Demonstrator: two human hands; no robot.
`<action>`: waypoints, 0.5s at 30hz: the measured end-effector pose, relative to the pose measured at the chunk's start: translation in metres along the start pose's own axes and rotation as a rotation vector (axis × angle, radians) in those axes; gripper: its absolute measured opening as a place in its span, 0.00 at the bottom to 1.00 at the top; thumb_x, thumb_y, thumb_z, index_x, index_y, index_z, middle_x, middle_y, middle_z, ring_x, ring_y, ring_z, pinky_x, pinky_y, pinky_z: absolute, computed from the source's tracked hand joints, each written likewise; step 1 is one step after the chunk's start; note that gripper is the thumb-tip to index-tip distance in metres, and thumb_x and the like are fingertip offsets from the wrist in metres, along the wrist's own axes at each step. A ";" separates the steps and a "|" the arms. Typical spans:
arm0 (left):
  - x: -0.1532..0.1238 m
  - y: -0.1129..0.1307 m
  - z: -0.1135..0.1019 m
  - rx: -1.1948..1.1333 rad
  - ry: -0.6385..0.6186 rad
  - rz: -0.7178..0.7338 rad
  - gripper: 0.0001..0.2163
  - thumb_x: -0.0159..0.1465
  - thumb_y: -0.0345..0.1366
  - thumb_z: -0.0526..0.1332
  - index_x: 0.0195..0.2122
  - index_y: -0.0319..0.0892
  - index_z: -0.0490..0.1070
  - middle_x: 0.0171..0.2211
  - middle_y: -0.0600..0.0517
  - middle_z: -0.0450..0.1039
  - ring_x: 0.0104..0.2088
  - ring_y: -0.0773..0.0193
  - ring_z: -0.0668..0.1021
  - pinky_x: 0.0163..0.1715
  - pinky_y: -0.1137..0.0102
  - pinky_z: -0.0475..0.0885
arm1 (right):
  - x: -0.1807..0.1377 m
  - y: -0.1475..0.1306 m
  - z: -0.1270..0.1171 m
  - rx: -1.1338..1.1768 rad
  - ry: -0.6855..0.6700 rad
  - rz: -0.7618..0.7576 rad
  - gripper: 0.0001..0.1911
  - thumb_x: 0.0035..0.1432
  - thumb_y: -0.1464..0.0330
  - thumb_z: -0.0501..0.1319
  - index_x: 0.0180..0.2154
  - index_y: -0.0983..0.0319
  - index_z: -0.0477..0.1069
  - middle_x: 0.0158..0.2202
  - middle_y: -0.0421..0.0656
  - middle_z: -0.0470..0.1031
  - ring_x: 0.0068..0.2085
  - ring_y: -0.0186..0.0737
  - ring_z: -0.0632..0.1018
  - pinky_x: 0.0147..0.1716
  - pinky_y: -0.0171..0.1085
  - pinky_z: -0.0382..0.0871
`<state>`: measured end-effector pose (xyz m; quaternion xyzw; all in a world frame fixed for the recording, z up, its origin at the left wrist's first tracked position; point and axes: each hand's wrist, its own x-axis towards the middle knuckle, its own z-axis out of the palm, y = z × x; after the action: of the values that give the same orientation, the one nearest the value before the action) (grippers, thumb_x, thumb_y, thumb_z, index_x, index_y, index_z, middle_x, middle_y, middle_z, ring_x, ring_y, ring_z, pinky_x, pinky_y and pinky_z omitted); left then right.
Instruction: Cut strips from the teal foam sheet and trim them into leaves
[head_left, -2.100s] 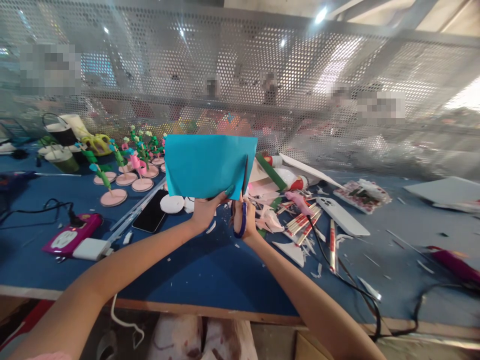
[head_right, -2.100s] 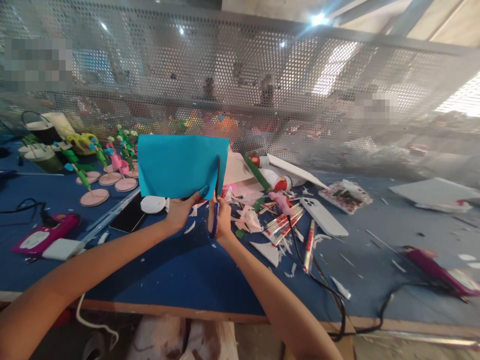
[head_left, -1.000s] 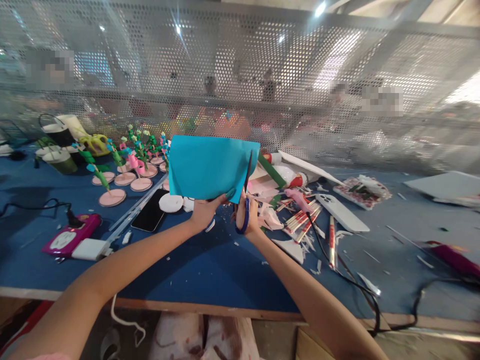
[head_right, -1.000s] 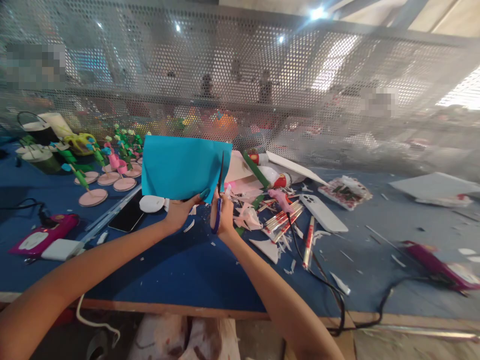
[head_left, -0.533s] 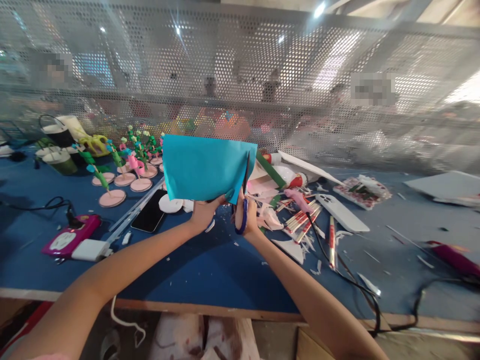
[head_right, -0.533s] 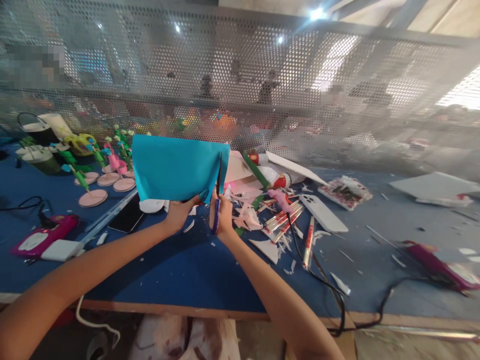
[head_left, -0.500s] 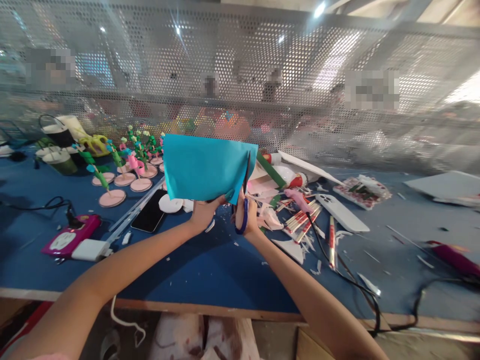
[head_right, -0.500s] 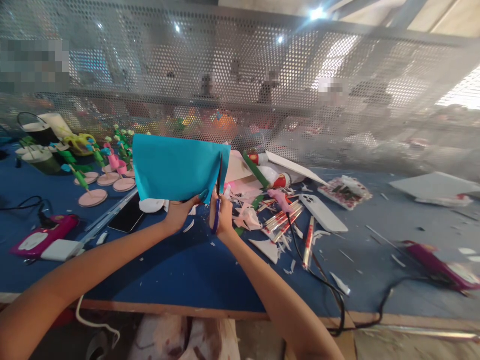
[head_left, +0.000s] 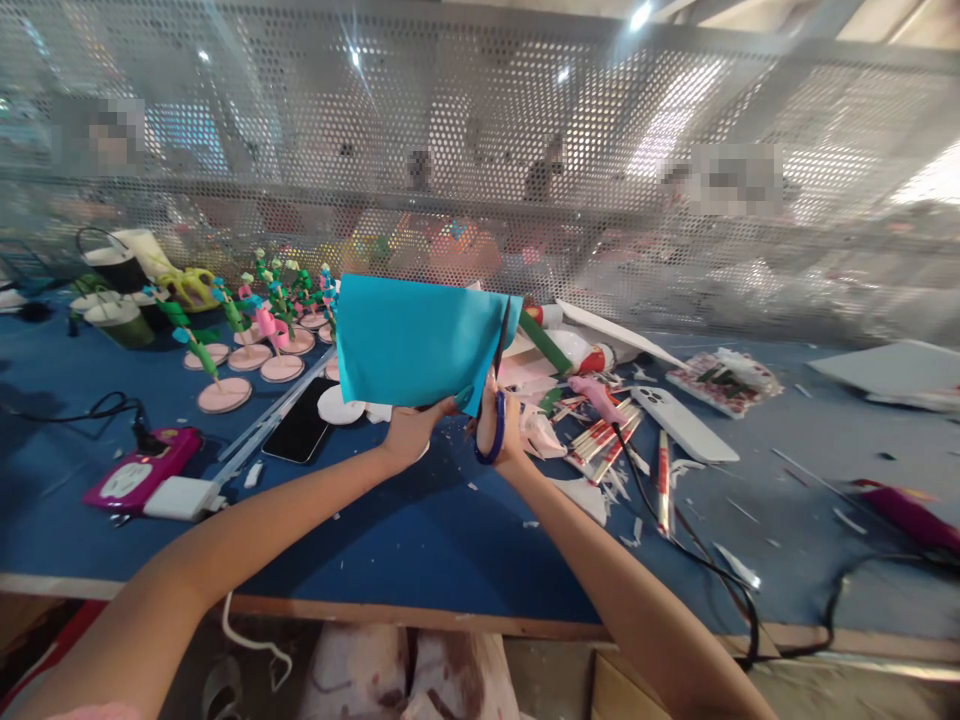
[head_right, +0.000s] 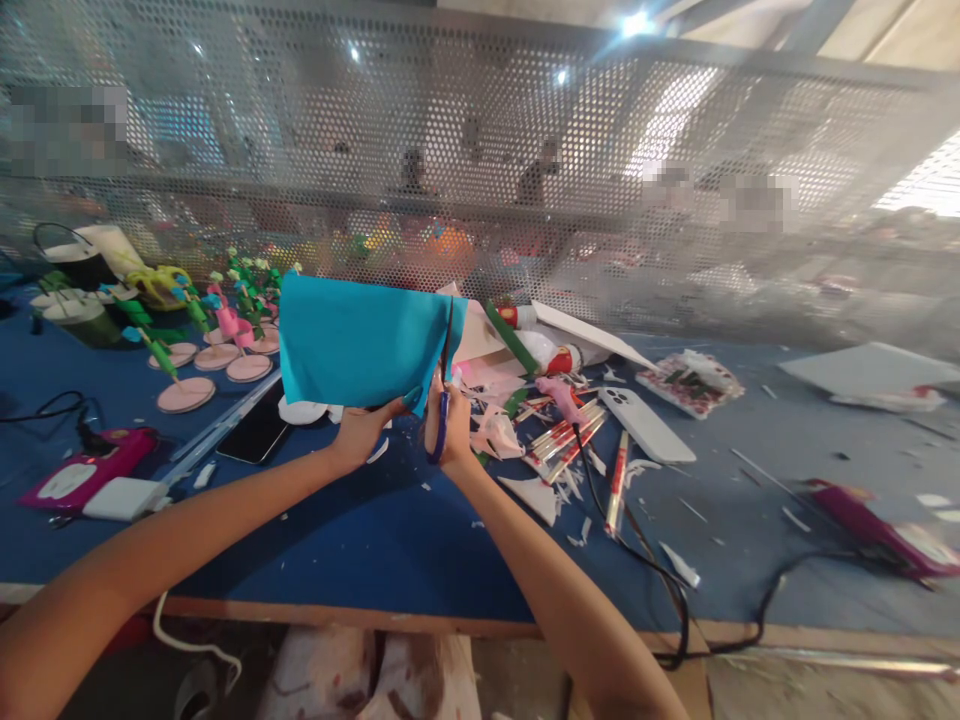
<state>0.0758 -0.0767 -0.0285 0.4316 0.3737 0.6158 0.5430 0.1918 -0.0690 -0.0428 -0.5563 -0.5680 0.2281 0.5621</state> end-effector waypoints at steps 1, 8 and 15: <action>0.000 0.000 0.000 0.006 0.001 0.004 0.11 0.38 0.40 0.72 0.20 0.39 0.76 0.26 0.47 0.79 0.33 0.55 0.79 0.43 0.60 0.72 | 0.000 0.000 0.000 0.003 -0.002 0.005 0.25 0.58 0.47 0.45 0.19 0.57 0.53 0.14 0.39 0.60 0.19 0.37 0.67 0.21 0.38 0.60; 0.001 0.000 0.000 0.079 0.005 0.038 0.08 0.41 0.39 0.70 0.17 0.42 0.74 0.20 0.51 0.76 0.26 0.59 0.78 0.38 0.63 0.73 | 0.000 0.003 0.001 -0.011 -0.003 -0.002 0.26 0.58 0.46 0.44 0.19 0.57 0.53 0.15 0.39 0.59 0.19 0.38 0.66 0.22 0.39 0.61; 0.002 -0.003 -0.001 0.007 0.003 0.001 0.07 0.41 0.37 0.70 0.18 0.42 0.74 0.20 0.52 0.76 0.26 0.60 0.77 0.37 0.64 0.73 | -0.002 0.000 0.002 0.003 0.005 -0.024 0.25 0.57 0.46 0.46 0.19 0.56 0.52 0.14 0.38 0.57 0.20 0.38 0.65 0.21 0.39 0.59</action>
<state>0.0758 -0.0742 -0.0316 0.4326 0.3764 0.6155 0.5407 0.1899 -0.0703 -0.0440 -0.5491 -0.5728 0.2207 0.5672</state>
